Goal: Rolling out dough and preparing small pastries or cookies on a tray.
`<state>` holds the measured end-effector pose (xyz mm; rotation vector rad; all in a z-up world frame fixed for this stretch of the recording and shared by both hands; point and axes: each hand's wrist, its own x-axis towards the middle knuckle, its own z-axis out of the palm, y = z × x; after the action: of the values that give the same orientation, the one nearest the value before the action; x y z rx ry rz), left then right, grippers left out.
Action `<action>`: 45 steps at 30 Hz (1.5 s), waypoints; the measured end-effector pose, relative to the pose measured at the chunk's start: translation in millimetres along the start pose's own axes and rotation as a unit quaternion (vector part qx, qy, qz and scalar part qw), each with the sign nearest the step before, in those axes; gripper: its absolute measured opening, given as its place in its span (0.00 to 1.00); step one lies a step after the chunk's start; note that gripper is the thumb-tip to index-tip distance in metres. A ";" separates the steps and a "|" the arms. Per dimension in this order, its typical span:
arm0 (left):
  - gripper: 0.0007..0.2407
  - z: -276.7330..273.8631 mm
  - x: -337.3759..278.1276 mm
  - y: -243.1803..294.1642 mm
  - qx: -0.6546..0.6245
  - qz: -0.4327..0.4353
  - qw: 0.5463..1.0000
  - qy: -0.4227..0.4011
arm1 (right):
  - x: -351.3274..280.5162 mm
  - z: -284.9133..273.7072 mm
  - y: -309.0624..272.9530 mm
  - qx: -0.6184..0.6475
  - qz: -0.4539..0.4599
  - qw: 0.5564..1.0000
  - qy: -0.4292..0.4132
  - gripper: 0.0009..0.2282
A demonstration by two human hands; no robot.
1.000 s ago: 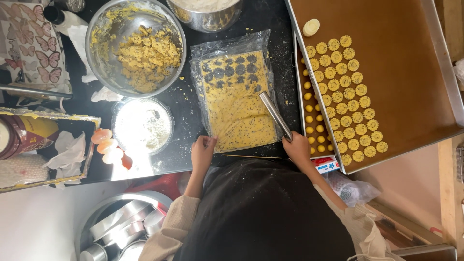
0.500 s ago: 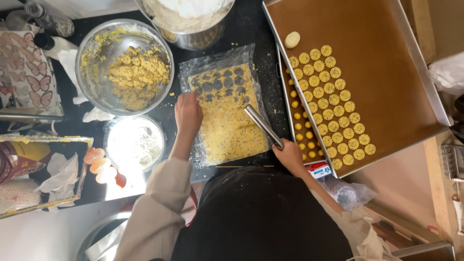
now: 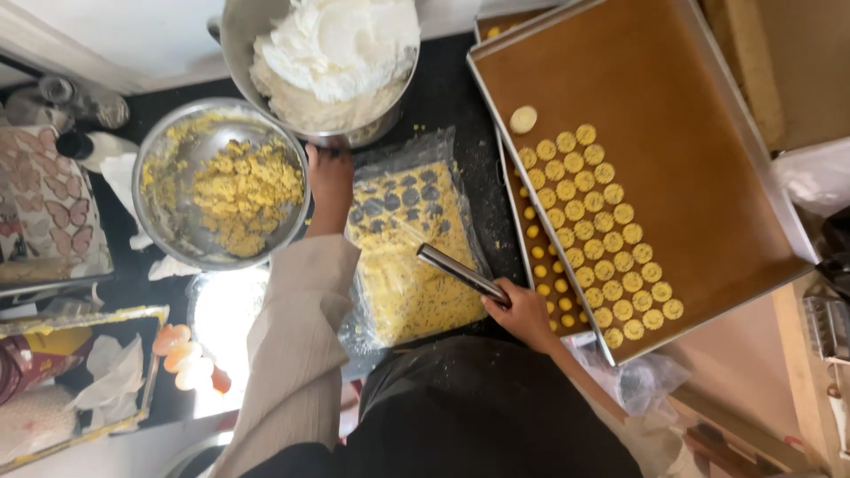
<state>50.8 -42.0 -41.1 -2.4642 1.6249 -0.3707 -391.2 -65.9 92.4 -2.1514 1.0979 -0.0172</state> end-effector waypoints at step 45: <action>0.25 -122.8 -289.8 164.5 -0.274 -0.146 0.949 -0.062 | -19.8 110.5 -1.9 -0.187 -0.154 0.970 0.030 0.24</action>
<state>-239.2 159.4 -1.7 -3.0682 1.4588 0.2412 -367.9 13.7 16.7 -2.6608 0.8373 -0.0202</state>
